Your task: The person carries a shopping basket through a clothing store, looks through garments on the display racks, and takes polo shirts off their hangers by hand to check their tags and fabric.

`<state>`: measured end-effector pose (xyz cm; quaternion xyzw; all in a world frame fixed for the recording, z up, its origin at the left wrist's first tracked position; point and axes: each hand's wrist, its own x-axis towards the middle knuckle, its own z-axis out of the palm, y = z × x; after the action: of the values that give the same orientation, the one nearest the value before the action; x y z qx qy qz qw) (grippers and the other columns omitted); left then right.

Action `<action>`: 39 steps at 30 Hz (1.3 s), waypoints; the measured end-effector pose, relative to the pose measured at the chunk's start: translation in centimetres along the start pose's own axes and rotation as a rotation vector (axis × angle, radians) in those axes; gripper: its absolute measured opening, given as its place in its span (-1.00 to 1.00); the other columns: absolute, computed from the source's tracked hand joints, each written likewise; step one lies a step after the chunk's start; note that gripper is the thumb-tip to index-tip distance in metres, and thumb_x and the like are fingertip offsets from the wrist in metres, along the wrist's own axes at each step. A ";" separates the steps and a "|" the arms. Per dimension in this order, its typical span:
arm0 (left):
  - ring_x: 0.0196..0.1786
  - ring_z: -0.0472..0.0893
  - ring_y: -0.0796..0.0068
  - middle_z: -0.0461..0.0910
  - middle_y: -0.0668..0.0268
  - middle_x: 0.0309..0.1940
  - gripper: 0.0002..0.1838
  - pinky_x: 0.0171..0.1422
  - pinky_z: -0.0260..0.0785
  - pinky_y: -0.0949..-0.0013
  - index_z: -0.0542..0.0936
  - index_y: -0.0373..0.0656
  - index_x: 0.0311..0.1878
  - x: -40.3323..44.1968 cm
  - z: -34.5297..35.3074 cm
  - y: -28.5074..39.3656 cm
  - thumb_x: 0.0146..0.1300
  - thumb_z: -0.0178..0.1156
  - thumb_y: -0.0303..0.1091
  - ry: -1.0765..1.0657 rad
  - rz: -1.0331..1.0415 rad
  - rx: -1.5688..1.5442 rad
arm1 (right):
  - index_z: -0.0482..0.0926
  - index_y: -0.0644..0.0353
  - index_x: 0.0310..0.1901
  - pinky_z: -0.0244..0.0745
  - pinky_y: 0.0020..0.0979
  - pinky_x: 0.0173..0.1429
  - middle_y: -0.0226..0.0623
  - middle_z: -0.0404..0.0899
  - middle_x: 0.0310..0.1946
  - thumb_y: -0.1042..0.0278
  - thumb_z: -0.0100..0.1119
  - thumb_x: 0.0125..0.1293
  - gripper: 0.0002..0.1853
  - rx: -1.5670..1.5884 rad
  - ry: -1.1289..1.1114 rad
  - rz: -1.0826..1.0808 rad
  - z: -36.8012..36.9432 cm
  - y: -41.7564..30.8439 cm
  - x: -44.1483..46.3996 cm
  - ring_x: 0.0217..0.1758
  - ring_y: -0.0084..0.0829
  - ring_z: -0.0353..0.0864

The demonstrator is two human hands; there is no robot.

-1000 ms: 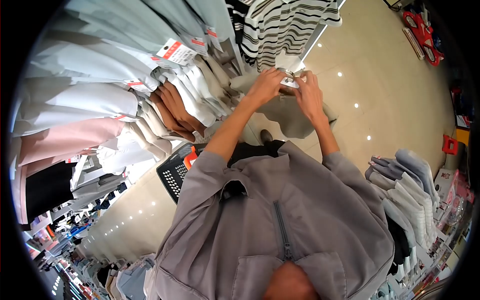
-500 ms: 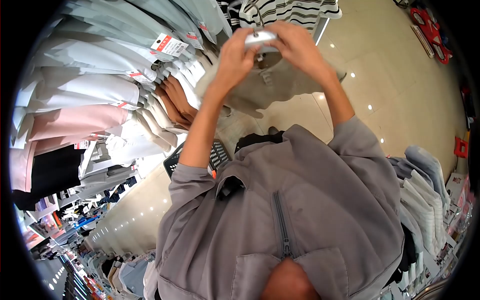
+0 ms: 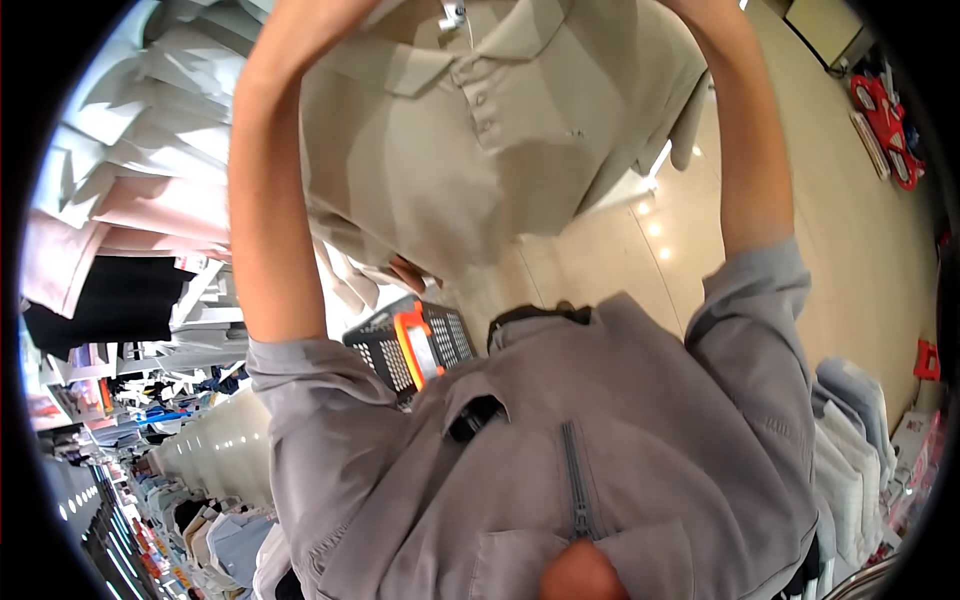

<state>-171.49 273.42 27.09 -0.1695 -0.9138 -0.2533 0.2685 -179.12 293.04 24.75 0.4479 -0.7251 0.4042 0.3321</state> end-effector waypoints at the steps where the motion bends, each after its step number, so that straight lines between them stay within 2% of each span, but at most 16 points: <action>1: -0.30 0.47 0.49 0.53 0.22 -0.43 -0.78 -0.19 0.32 0.39 0.52 -0.39 -0.23 0.4 -0.6 -0.2 0.24 0.13 -0.37 -0.007 0.000 0.013 | 0.59 0.26 -0.11 0.40 -0.42 -0.32 -0.26 0.62 -0.41 0.18 0.30 0.09 -0.61 0.011 0.001 -0.059 0.0 0.9 0.5 -0.48 -0.41 0.45; 7: -0.30 0.45 0.43 0.49 0.19 -0.44 -0.78 -0.18 0.30 0.35 0.48 -0.38 -0.27 0.3 -0.4 -1.5 0.24 0.10 -0.35 -0.017 -0.046 -0.026 | 0.60 0.30 -0.16 0.43 -0.35 -0.28 -0.15 0.61 -0.42 0.14 0.36 0.02 -0.57 0.123 -0.188 0.108 1.8 0.7 0.6 -0.40 -0.30 0.56; 11: -0.31 0.44 0.45 0.48 0.21 -0.45 -0.78 -0.20 0.29 0.36 0.48 -0.36 -0.29 0.6 -0.7 -0.9 0.23 0.09 -0.34 -0.043 -0.079 0.004 | 0.61 0.34 -0.30 0.44 -0.32 -0.26 -0.06 0.59 -0.44 0.16 0.39 -0.01 -0.62 0.113 -0.126 0.099 2.4 0.6 0.7 -0.37 -0.22 0.57; 15: -0.32 0.43 0.48 0.48 0.24 -0.46 -0.79 -0.22 0.28 0.38 0.49 -0.35 -0.29 0.9 -1.1 -0.9 0.23 0.09 -0.35 -0.045 -0.105 -0.037 | 0.61 0.33 -0.30 0.44 -0.31 -0.25 -0.05 0.60 -0.41 0.17 0.40 -0.02 -0.62 0.158 -0.093 0.085 3.1 1.7 1.3 -0.36 -0.21 0.57; 18: -0.32 0.43 0.49 0.48 0.25 -0.46 -0.80 -0.22 0.28 0.39 0.49 -0.35 -0.29 1.1 -0.7 -0.7 0.22 0.10 -0.36 -0.009 -0.103 -0.041 | 0.61 0.32 -0.29 0.44 -0.30 -0.23 -0.05 0.60 -0.38 0.17 0.39 0.01 -0.64 0.027 -0.015 0.032 3.0 1.2 0.7 -0.34 -0.23 0.58; 20: -0.32 0.43 0.48 0.49 0.24 -0.46 -0.80 -0.21 0.28 0.39 0.50 -0.34 -0.28 1.1 -0.1 -0.7 0.21 0.10 -0.36 0.022 -0.076 -0.060 | 0.60 0.28 -0.23 0.46 -0.22 -0.17 -0.02 0.61 -0.34 0.22 0.31 0.11 -0.70 -0.070 0.312 0.076 3.3 -0.4 -1.2 -0.30 -0.24 0.60; 21: -0.32 0.43 0.46 0.49 0.23 -0.46 -0.81 -0.20 0.29 0.38 0.50 -0.34 -0.28 1.1 0.0 -0.7 0.21 0.11 -0.36 0.052 -0.054 -0.079 | 0.59 0.21 -0.12 0.35 -0.33 -0.39 -0.21 0.49 -0.66 0.37 0.17 0.22 -0.79 -0.083 0.327 0.135 3.6 -1.7 -2.7 -0.62 -0.29 0.43; 22: -0.32 0.43 0.46 0.49 0.23 -0.46 -0.81 -0.20 0.29 0.38 0.50 -0.34 -0.28 1.2 0.1 -0.6 0.21 0.11 -0.36 0.064 -0.055 -0.078 | 0.59 0.21 -0.12 0.35 -0.33 -0.39 -0.21 0.49 -0.66 0.37 0.17 0.22 -0.79 -0.081 0.324 0.123 3.7 -2.6 -3.6 -0.62 -0.29 0.43; 24: -0.33 0.45 0.43 0.50 0.20 -0.45 -0.80 -0.18 0.30 0.36 0.50 -0.34 -0.26 1.0 0.5 -0.3 0.21 0.11 -0.35 0.036 -0.055 -0.010 | 0.59 0.33 -0.21 0.42 -0.19 -0.35 -0.04 0.57 -0.62 0.31 0.10 0.23 -0.76 0.123 -0.035 0.414 4.4 -3.6 -5.2 -0.54 -0.05 0.57; 25: -0.33 0.46 0.38 0.50 0.16 -0.45 -0.79 -0.18 0.32 0.33 0.50 -0.34 -0.25 0.9 0.9 0.2 0.21 0.11 -0.35 0.051 -0.045 -0.030 | 0.59 0.33 -0.21 0.42 -0.19 -0.35 -0.04 0.57 -0.62 0.31 0.10 0.23 -0.76 0.129 -0.037 0.416 5.1 -3.4 -5.7 -0.54 -0.05 0.57; 28: -0.34 0.46 0.36 0.50 0.12 -0.45 -0.78 -0.19 0.32 0.31 0.49 -0.36 -0.25 0.4 1.5 0.6 0.21 0.11 -0.34 0.057 -0.067 0.000 | 0.56 0.42 -0.19 0.42 -0.20 -0.33 0.07 0.59 -0.54 0.31 0.10 0.22 -0.71 0.185 -0.163 0.535 7.2 -2.7 -7.0 -0.48 -0.08 0.61; 31: -0.36 0.49 0.28 0.53 0.06 -0.44 -0.75 -0.21 0.34 0.28 0.51 -0.37 -0.19 0.1 2.1 1.0 0.20 0.12 -0.34 0.035 -0.096 0.002 | 0.54 0.45 -0.22 0.41 -0.26 -0.37 -0.02 0.58 -0.61 0.30 0.11 0.22 -0.70 0.323 -0.060 0.591 9.2 -1.4 -8.0 -0.54 -0.20 0.59; 33: -0.34 0.54 0.18 0.56 -0.02 -0.40 -0.71 -0.21 0.35 0.24 0.52 -0.38 -0.13 -0.1 2.7 0.5 0.19 0.14 -0.32 0.039 -0.052 -0.015 | 0.54 0.41 -0.25 0.38 -0.33 -0.42 -0.19 0.54 -0.69 0.32 0.15 0.20 -0.74 0.604 -0.057 0.741 9.8 -0.9 -8.1 -0.61 -0.38 0.52; 34: -0.34 0.54 0.18 0.56 -0.02 -0.40 -0.71 -0.21 0.35 0.24 0.52 -0.38 -0.13 -0.2 2.8 0.5 0.19 0.14 -0.32 0.037 -0.056 -0.017 | 0.54 0.41 -0.25 0.38 -0.33 -0.42 -0.19 0.54 -0.69 0.32 0.15 0.20 -0.74 0.604 -0.059 0.745 9.9 -0.9 -8.4 -0.61 -0.38 0.52; 36: -0.31 0.55 0.13 0.56 -0.05 -0.38 -0.70 -0.18 0.36 0.22 0.52 -0.38 -0.13 -0.4 3.0 0.6 0.19 0.14 -0.32 0.005 -0.125 0.030 | 0.54 0.36 -0.27 0.33 -0.39 -0.47 -0.34 0.47 -0.74 0.34 0.17 0.19 -0.78 0.620 0.002 0.797 9.4 -1.6 -8.6 -0.67 -0.54 0.41; 39: -0.29 0.56 0.10 0.56 -0.06 -0.39 -0.70 -0.17 0.36 0.21 0.52 -0.38 -0.14 -0.6 3.5 -0.4 0.19 0.14 -0.32 0.017 -0.073 0.029 | 0.55 0.35 -0.21 0.29 -0.41 -0.52 -0.34 0.47 -0.75 0.33 0.19 0.20 -0.76 0.750 0.010 0.805 9.1 -1.1 -9.0 -0.70 -0.57 0.38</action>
<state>-172.57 274.93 24.10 -0.1298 -0.9206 -0.2513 0.2693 -175.79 288.10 13.40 0.2210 -0.6436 0.7322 -0.0276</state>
